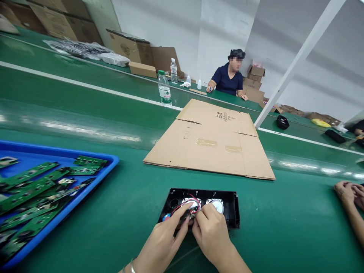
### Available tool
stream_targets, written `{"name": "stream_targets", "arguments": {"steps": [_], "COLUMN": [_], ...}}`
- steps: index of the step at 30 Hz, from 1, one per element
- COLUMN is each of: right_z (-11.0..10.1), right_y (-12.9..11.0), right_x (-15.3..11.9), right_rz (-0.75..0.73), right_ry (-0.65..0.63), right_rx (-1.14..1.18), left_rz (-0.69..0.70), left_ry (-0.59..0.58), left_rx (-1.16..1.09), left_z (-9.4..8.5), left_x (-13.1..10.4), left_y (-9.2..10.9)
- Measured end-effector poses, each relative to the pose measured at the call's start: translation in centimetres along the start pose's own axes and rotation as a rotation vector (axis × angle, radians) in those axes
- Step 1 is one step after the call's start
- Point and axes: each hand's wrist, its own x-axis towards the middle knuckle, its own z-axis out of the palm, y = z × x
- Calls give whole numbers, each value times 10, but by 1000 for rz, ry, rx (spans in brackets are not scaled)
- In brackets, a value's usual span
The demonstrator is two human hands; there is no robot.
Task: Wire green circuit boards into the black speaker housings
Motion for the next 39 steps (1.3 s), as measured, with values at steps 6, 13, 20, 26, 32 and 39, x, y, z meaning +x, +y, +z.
{"name": "stream_targets", "arguments": {"steps": [6,13,20,26,32,39], "right_z": [0,-8,-8,-4,-7,-6], "right_y": [4,7,2,3,5,-1], "right_x": [-2,0,2,0,0,1], "right_rz": [9,241,209,186,292,373], "right_ry": [-4,-71,-118,-47,54,-140], "right_rx": [42,291,199,154,101,37], "left_rz": [-16,-30,-68,-70,-122,-61], "left_ry": [-25,-111,-93,-80,33,43], "left_rx": [-34,-233,-254,-236,-148,-78], "left_z": [-5,-12,-11,-14,-10,-5], "left_x": [3,9,7,9,2,-3], "left_y": [1,0,2,4,4,5]}}
